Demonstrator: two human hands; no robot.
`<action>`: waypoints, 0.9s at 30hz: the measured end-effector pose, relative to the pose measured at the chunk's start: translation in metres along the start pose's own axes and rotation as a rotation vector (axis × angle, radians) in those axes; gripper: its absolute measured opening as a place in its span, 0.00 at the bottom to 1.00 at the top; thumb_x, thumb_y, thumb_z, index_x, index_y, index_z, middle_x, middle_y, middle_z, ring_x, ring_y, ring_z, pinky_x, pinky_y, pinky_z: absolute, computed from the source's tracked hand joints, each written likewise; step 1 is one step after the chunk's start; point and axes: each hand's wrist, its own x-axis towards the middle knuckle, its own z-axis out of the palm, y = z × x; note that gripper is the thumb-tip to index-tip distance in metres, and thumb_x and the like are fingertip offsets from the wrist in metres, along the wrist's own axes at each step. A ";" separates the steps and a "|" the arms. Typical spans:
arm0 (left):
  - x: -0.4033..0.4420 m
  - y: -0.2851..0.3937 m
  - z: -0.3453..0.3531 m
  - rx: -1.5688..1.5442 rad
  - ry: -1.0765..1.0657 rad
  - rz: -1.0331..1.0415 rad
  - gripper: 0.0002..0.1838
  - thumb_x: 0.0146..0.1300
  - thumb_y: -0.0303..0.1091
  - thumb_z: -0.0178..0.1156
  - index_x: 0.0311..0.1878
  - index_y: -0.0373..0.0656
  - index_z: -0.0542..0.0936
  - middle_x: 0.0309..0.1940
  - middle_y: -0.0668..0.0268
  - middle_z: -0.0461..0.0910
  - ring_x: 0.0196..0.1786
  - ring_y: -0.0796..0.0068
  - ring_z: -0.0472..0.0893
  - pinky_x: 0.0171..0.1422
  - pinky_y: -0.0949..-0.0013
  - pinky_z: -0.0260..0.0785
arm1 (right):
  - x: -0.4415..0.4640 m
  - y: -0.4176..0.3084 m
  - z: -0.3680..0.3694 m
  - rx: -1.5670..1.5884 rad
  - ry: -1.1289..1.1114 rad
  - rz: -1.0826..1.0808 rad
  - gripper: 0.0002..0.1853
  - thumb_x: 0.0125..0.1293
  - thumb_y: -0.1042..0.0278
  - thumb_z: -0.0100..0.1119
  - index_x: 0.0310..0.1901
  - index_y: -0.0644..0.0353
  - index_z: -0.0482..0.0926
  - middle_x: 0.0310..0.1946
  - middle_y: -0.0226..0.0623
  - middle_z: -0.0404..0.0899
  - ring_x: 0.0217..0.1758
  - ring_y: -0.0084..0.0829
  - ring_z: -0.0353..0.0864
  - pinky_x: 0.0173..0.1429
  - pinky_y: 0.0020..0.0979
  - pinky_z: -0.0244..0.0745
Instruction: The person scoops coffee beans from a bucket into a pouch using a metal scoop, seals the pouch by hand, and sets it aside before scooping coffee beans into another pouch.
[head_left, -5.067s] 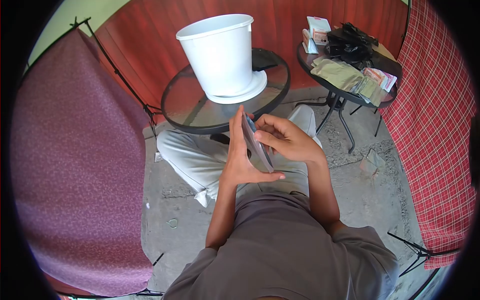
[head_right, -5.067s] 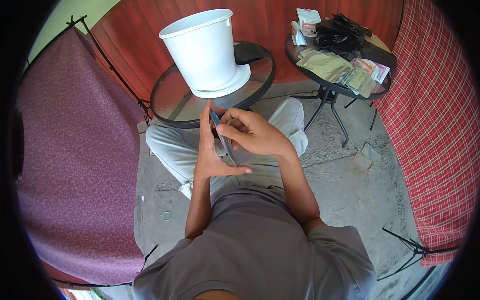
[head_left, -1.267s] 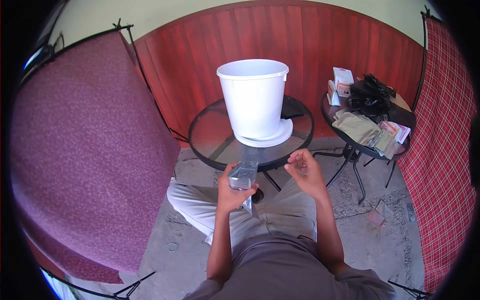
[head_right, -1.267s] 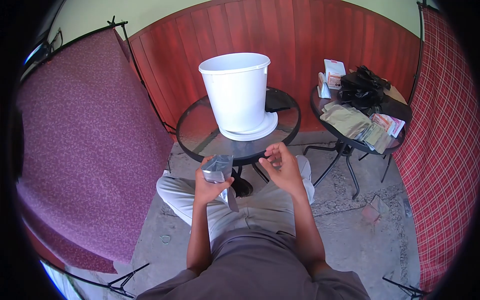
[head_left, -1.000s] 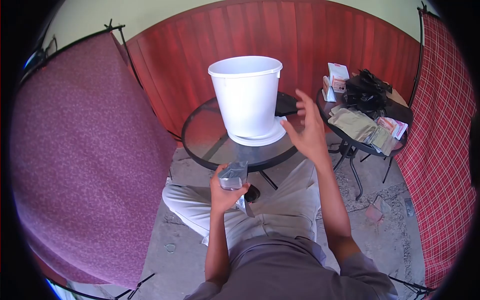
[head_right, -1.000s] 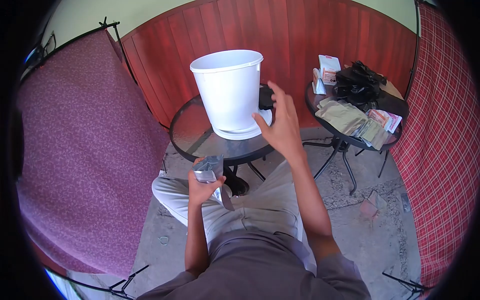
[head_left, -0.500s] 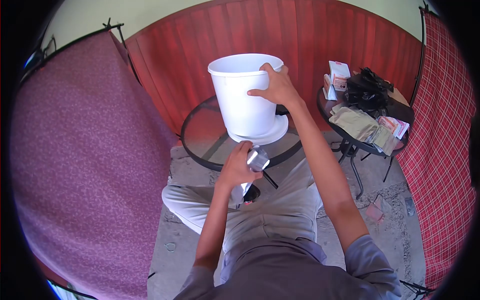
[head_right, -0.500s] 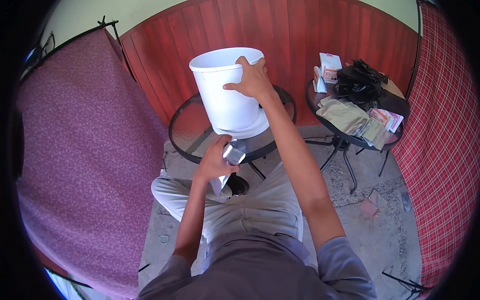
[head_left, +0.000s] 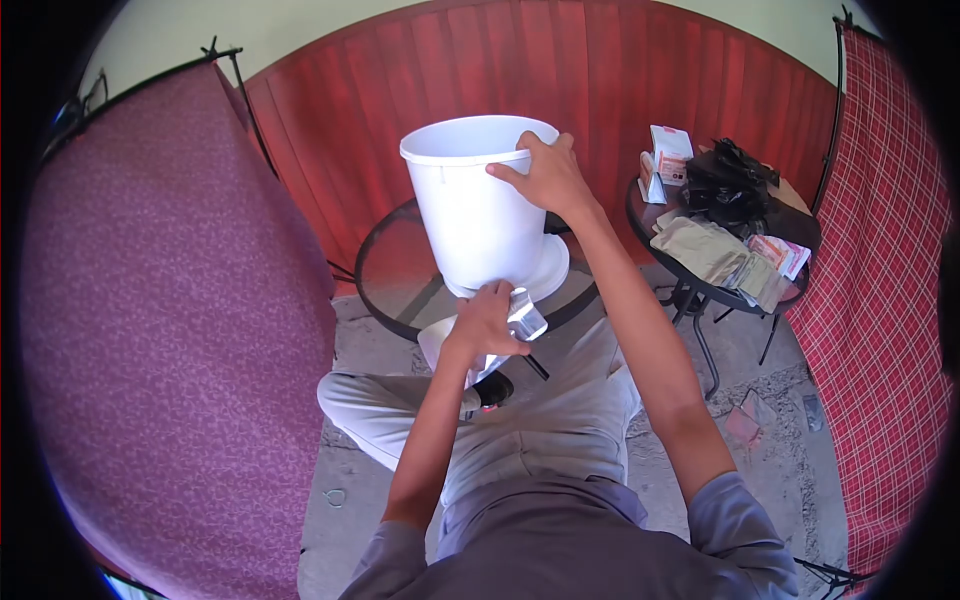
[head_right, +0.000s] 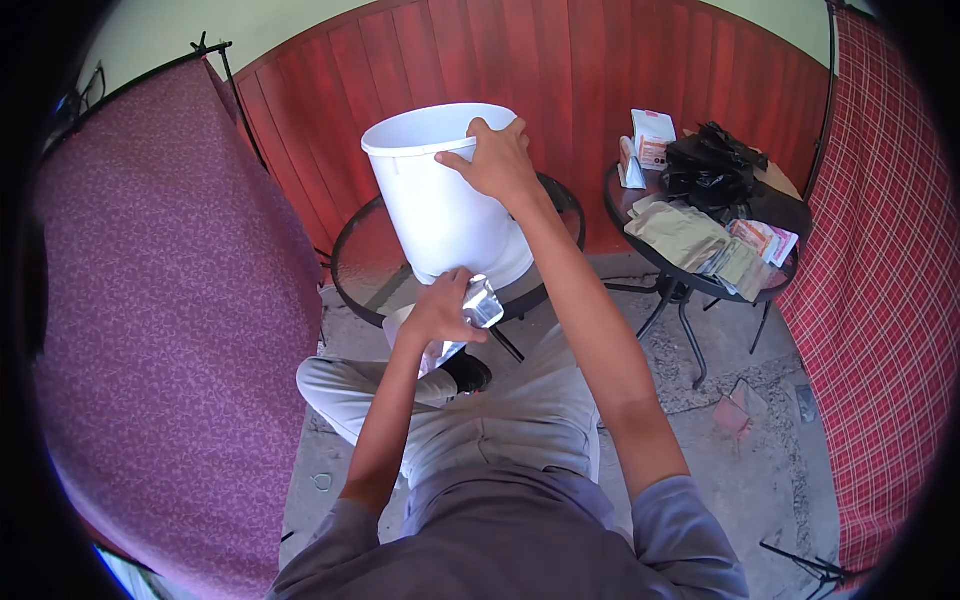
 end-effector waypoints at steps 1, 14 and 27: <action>-0.010 0.009 -0.003 0.044 -0.031 -0.072 0.51 0.27 0.47 0.77 0.61 0.39 0.69 0.56 0.53 0.75 0.63 0.51 0.73 0.64 0.50 0.65 | -0.006 -0.003 -0.007 0.000 -0.015 -0.003 0.38 0.55 0.40 0.71 0.57 0.65 0.76 0.56 0.76 0.64 0.61 0.67 0.68 0.55 0.53 0.77; -0.058 0.014 -0.002 -0.148 0.112 -0.103 0.51 0.29 0.46 0.77 0.64 0.42 0.69 0.56 0.55 0.77 0.62 0.54 0.74 0.66 0.51 0.59 | -0.038 -0.008 -0.013 0.095 0.049 -0.077 0.41 0.50 0.34 0.73 0.52 0.67 0.80 0.54 0.69 0.70 0.59 0.60 0.74 0.59 0.49 0.75; -0.099 0.029 -0.004 -0.444 0.157 -0.037 0.44 0.33 0.38 0.76 0.59 0.39 0.71 0.53 0.53 0.78 0.57 0.53 0.78 0.64 0.50 0.66 | -0.069 -0.018 -0.044 0.056 0.130 -0.032 0.32 0.42 0.41 0.80 0.33 0.65 0.81 0.49 0.58 0.72 0.52 0.55 0.79 0.55 0.49 0.75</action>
